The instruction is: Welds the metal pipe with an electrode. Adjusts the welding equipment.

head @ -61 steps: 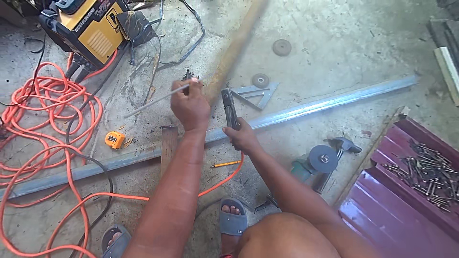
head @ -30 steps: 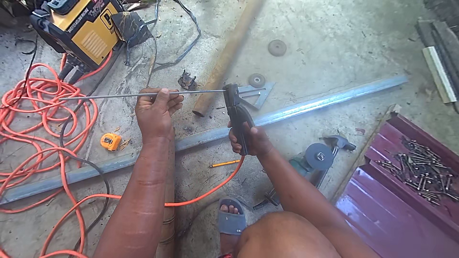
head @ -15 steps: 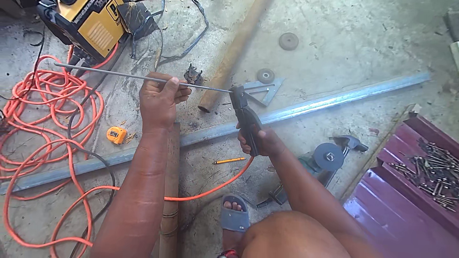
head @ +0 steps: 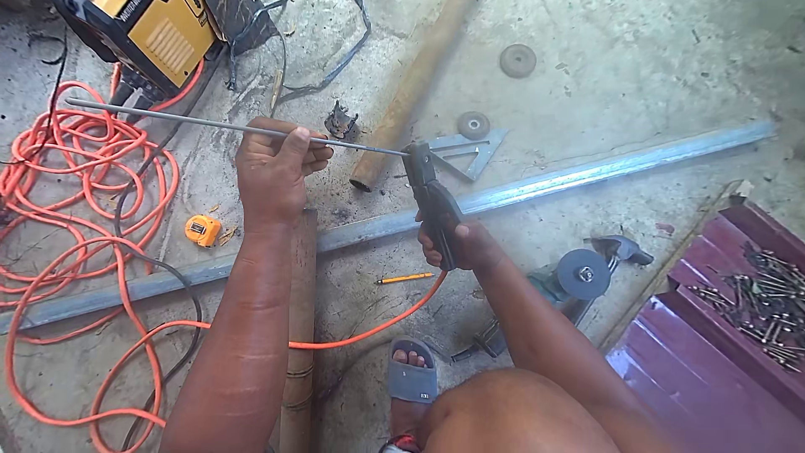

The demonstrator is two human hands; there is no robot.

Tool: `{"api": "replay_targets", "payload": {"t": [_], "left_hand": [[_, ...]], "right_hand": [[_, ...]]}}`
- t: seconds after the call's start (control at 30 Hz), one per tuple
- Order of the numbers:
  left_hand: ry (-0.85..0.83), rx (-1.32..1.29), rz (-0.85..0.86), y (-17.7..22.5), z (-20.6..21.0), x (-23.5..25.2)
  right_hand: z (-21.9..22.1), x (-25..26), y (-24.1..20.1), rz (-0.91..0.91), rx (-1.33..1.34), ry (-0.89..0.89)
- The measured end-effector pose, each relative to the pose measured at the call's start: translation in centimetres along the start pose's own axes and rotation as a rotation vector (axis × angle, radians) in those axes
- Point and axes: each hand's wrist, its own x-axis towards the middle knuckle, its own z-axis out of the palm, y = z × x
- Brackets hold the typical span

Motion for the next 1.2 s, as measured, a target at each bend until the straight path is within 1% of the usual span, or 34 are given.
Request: {"api": "replay_targets", "payload": {"t": [0.33,0.43,0.53,0.63,0.67,0.73,0.8,0.83,0.9,0.93,0.97,1.03,1.07,1.13,1.2], "left_hand": [[-0.043,0.004,0.004,-0.8,0.1,0.0],[-0.022,0.014,-0.016,-0.7,0.1,0.1],[0.023,-0.007,-0.08,-0.8,-0.5,0.3],[0.082,-0.053,-0.18,-0.6,-1.6,0.7],[0.09,-0.062,-0.196,-0.6,-1.9,0.8],[0.055,-0.044,-0.198,-0.9,-2.7,1.0],[-0.036,0.096,-0.228,-1.6,-4.6,0.1],[-0.033,0.22,-0.273,-2.1,-5.8,-1.1],[0.077,0.592,-0.423,-3.4,-8.5,-5.1],[0.125,0.769,-0.544,-4.3,-9.7,-8.0],[0.154,0.891,-0.697,-5.4,-10.6,-11.0],[0.12,1.014,-0.999,-7.2,-11.2,-16.8],[0.079,1.087,-1.092,-7.9,-10.8,-19.1],[0.022,1.242,-1.15,-8.9,-9.4,-22.2],[0.037,1.335,-1.158,-9.5,-8.8,-22.7]], "right_hand": [[0.1,-0.2,0.3,-0.005,-0.017,0.031],[-0.1,-0.2,0.3,-0.008,-0.031,0.045],[-0.2,-0.6,-0.2,0.008,-0.083,-0.017],[0.8,-0.9,-1.2,0.059,-0.155,-0.066],[1.4,-1.0,-1.7,0.081,-0.192,-0.039],[2.9,-0.8,-2.3,0.103,-0.249,0.126],[3.2,-0.7,-2.3,0.076,-0.293,0.238],[3.0,-0.7,-2.4,0.059,-0.301,0.261],[2.1,-0.5,-3.1,0.036,-0.288,0.264],[1.8,-0.1,-3.4,0.024,-0.293,0.285],[1.5,0.4,-3.7,0.009,-0.301,0.324],[1.3,1.7,-4.3,-0.01,-0.343,0.417],[1.4,2.3,-4.4,-0.014,-0.366,0.448],[1.7,3.3,-4.5,-0.022,-0.418,0.469],[2.7,3.5,-4.9,-0.007,-0.451,0.482]]}}
